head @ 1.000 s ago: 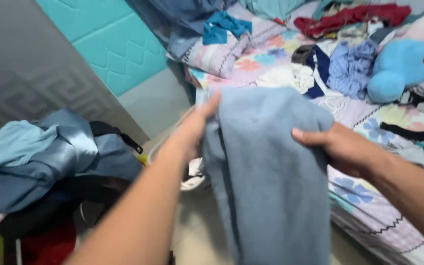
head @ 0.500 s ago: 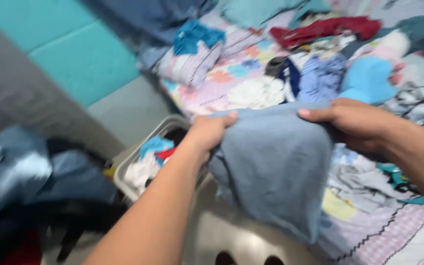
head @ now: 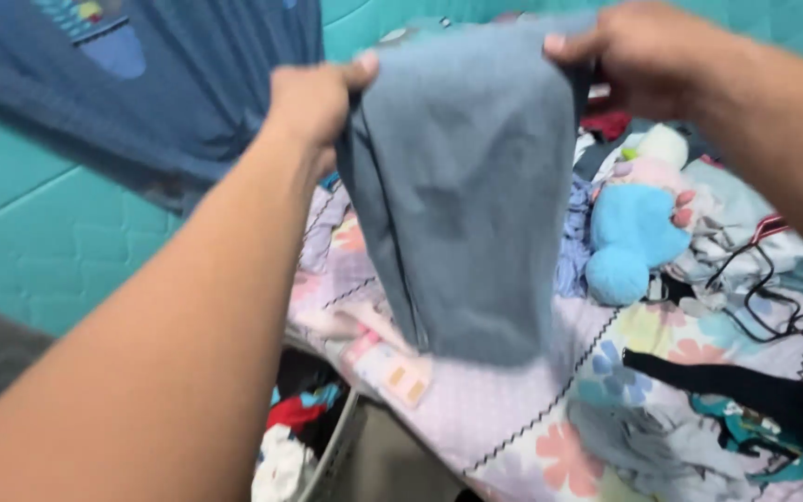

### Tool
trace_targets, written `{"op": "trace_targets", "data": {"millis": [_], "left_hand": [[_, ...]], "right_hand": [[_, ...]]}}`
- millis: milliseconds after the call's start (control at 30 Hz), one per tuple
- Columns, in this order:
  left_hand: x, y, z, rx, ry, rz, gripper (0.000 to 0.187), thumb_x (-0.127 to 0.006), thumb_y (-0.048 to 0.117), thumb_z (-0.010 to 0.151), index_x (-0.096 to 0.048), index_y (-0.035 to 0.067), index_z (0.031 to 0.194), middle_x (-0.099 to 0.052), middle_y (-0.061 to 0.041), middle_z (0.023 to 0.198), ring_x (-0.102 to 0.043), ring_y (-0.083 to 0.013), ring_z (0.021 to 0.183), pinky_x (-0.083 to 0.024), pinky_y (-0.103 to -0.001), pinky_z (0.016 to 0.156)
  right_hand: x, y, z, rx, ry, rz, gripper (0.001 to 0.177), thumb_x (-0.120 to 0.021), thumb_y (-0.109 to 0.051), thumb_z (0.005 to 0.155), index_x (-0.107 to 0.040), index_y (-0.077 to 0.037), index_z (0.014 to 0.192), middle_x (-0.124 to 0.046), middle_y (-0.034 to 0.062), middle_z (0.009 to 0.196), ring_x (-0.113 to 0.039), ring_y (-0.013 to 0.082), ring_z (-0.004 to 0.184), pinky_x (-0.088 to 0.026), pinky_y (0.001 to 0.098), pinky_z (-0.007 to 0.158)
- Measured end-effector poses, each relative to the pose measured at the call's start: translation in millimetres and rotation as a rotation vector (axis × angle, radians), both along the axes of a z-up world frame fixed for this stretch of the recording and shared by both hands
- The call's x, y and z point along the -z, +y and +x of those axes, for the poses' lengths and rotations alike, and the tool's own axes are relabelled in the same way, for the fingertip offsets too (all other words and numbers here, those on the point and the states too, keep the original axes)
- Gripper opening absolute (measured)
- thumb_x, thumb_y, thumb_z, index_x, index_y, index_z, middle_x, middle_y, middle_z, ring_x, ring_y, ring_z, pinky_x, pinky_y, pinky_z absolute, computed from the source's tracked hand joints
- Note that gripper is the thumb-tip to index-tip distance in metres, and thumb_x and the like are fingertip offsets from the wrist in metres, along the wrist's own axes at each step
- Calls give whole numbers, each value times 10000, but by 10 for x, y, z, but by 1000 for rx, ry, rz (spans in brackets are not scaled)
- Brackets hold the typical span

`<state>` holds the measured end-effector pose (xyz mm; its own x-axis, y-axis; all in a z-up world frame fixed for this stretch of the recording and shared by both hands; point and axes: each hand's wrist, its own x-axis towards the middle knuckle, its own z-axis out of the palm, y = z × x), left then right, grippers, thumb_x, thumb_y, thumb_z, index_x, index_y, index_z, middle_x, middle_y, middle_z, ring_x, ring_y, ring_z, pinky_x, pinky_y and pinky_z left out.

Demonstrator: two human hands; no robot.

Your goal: Folding various items of clothing on a bed and placing them into a laundry basket.

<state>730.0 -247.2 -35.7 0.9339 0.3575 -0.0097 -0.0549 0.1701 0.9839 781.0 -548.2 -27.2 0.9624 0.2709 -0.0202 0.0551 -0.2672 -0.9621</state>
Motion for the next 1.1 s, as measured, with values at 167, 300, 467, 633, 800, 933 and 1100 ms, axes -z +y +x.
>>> {"op": "trace_targets", "data": {"millis": [167, 300, 467, 633, 800, 933, 1100], "left_hand": [[44, -81, 561, 204, -304, -8, 441, -823, 112, 824, -667, -169, 1126, -753, -273, 1102, -742, -337, 929, -644, -449, 778], [572, -504, 216, -87, -105, 233, 664, -868, 267, 748, -557, -33, 1252, -677, -155, 1181, -660, -252, 1055, -547, -370, 900], [2307, -1146, -838, -51, 207, 104, 682, -800, 197, 745, -526, -31, 1327, -688, -178, 1247, -654, -282, 1116, -543, -401, 884], [3197, -1693, -2068, -13, 750, 302, 608, -817, 188, 784, -551, 5, 1300, -717, -187, 1160, -716, -276, 1054, -570, -378, 885], [3131, -1910, -2453, 68, 744, 262, 835, -816, 111, 758, -336, 82, 1441, -714, -184, 1170, -712, -264, 1089, -551, -359, 940], [2736, -1785, -2103, 171, 479, 328, 1037, -834, 14, 644, -282, 168, 1508, -711, -153, 1166, -709, -254, 1088, -564, -347, 913], [2720, -1478, -1189, 72, 236, 727, 511, -804, 101, 791, -604, 142, 1260, -744, -190, 863, -754, -324, 838, -565, -401, 778]], "right_hand": [[43, -329, 330, 62, -211, -64, 305, -618, -376, 1005, -650, -142, 1199, -665, -5, 1155, -610, 200, 1104, -478, 452, 958], [527, -587, -26, 283, 38, 1, 447, -675, -457, 953, -646, -164, 1289, -663, 0, 1260, -617, 239, 1121, -506, 473, 886], [2848, -1249, -712, 432, 511, 75, 392, -684, -335, 942, -631, -38, 1193, -609, 142, 1104, -589, 305, 927, -488, 494, 748], [3873, -1588, -2058, 489, 1131, 144, 404, -627, -310, 905, -588, -79, 1234, -664, 171, 1124, -655, 363, 923, -575, 489, 751], [3717, -1616, -2271, 559, 1080, 132, 406, -662, -173, 929, -566, 93, 1220, -659, 216, 1093, -721, 311, 881, -645, 395, 738], [3647, -1589, -1785, 563, 952, 169, 327, -648, -194, 925, -592, 52, 1134, -643, 183, 984, -653, 276, 744, -588, 395, 615], [3220, -1303, -828, 536, 651, 244, 186, -595, -199, 990, -590, -16, 1018, -615, 119, 837, -591, 238, 579, -522, 376, 504]]}}
